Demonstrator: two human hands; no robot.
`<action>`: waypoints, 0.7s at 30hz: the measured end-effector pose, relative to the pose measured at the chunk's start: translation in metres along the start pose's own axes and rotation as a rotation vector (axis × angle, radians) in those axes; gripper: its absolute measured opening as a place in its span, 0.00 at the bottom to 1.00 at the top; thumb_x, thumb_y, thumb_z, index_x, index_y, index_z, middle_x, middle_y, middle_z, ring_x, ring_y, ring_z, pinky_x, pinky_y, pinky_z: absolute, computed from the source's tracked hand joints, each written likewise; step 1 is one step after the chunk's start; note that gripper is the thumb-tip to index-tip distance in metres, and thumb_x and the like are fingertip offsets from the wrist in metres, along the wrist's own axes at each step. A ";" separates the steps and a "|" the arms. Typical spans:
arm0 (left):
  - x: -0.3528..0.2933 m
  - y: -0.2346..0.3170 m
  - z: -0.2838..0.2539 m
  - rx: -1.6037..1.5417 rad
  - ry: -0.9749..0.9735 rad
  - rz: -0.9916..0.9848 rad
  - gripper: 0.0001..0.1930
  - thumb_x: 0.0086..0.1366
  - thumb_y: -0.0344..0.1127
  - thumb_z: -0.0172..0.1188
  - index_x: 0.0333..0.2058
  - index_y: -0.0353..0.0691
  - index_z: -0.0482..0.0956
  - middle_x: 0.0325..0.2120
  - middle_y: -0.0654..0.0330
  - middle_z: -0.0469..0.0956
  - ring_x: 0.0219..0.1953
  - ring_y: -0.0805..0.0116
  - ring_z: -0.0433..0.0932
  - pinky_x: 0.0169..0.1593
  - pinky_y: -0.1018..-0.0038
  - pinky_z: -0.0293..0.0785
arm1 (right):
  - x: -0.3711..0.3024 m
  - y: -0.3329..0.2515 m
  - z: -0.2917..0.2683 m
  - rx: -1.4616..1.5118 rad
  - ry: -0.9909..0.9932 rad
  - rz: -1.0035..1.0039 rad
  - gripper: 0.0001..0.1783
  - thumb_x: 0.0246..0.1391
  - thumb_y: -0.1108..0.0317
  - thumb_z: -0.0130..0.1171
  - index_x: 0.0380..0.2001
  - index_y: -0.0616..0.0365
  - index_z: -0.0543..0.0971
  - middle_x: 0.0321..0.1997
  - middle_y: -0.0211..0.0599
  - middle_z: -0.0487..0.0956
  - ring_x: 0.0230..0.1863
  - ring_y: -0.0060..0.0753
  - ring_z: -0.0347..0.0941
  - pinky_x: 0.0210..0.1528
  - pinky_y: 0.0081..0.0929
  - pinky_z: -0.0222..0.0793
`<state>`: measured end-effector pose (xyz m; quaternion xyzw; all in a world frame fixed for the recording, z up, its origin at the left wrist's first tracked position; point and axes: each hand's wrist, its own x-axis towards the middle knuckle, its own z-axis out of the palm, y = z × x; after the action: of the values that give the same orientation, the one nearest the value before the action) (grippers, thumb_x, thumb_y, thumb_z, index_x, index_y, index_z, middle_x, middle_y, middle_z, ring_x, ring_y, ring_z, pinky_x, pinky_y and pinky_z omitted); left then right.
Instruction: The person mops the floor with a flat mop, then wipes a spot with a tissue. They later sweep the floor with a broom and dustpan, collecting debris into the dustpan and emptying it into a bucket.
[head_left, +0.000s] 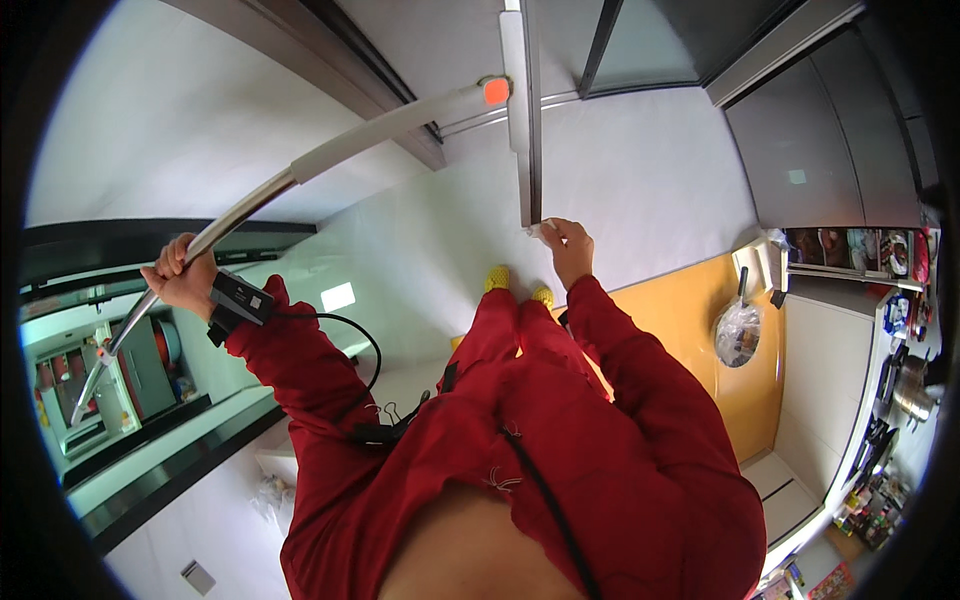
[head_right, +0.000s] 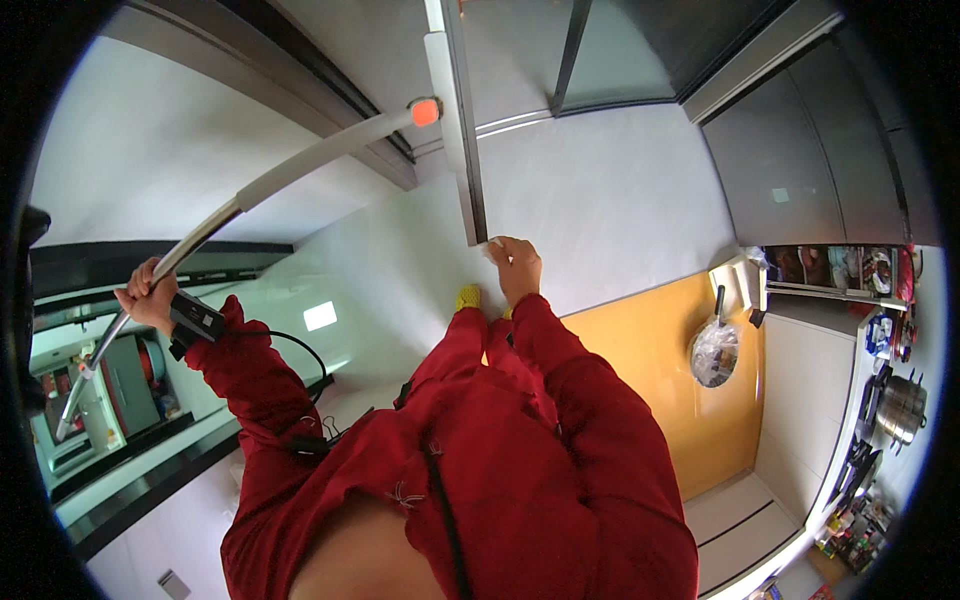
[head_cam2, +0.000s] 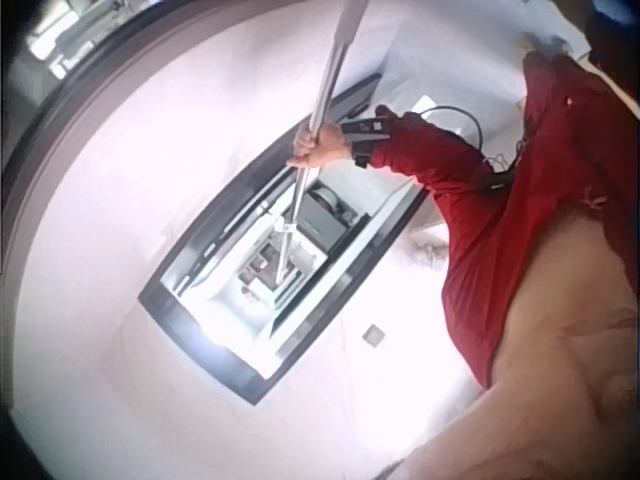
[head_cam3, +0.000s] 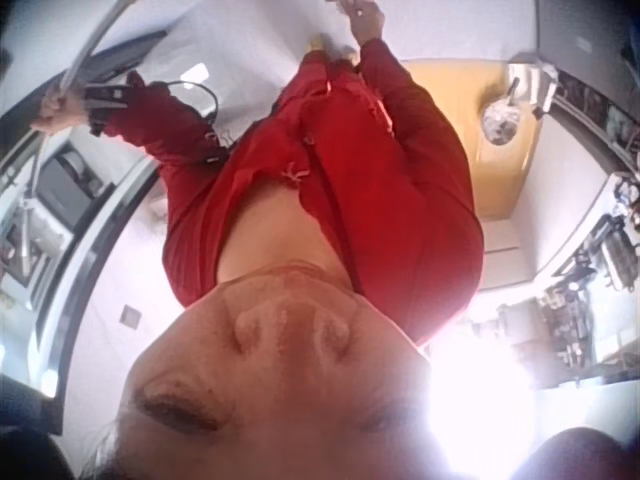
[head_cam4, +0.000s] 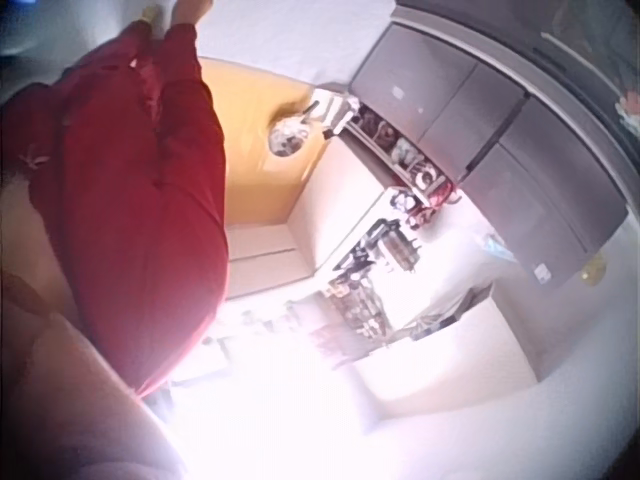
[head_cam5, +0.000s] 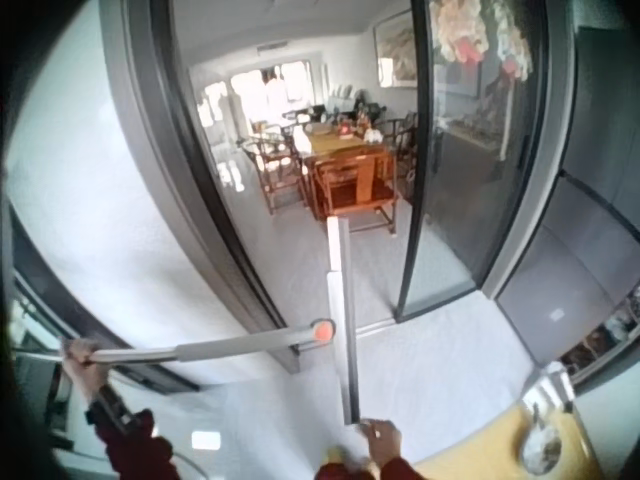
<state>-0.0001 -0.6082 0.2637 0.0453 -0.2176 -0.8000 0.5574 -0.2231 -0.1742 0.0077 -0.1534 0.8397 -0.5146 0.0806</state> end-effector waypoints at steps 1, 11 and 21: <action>-0.004 -0.001 0.005 0.053 -0.026 -0.012 0.23 0.57 0.45 0.48 0.09 0.49 0.50 0.06 0.70 0.50 0.11 0.75 0.52 0.22 0.76 0.53 | 0.000 0.012 0.003 0.013 -0.074 0.184 0.12 0.49 0.62 0.56 0.31 0.60 0.78 0.23 0.35 0.74 0.25 0.26 0.67 0.29 0.24 0.63; -0.032 -0.062 0.007 0.405 -0.002 0.171 0.21 0.52 0.42 0.52 0.08 0.51 0.52 0.06 0.71 0.48 0.11 0.76 0.49 0.22 0.77 0.51 | 0.012 0.099 0.008 0.461 0.040 0.873 0.13 0.52 0.61 0.55 0.37 0.58 0.78 0.23 0.21 0.71 0.21 0.14 0.61 0.23 0.12 0.55; -0.061 -0.141 -0.118 0.738 -0.106 -0.096 0.22 0.63 0.50 0.46 0.14 0.44 0.62 0.16 0.65 0.64 0.27 0.68 0.65 0.51 0.65 0.57 | 0.002 0.185 0.056 0.582 0.161 1.003 0.09 0.50 0.71 0.52 0.35 0.63 0.73 0.25 0.31 0.74 0.22 0.21 0.68 0.24 0.16 0.67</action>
<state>-0.0626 -0.5481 0.0905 0.2120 -0.5174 -0.6940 0.4535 -0.2408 -0.1440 -0.1826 0.3308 0.6373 -0.6332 0.2889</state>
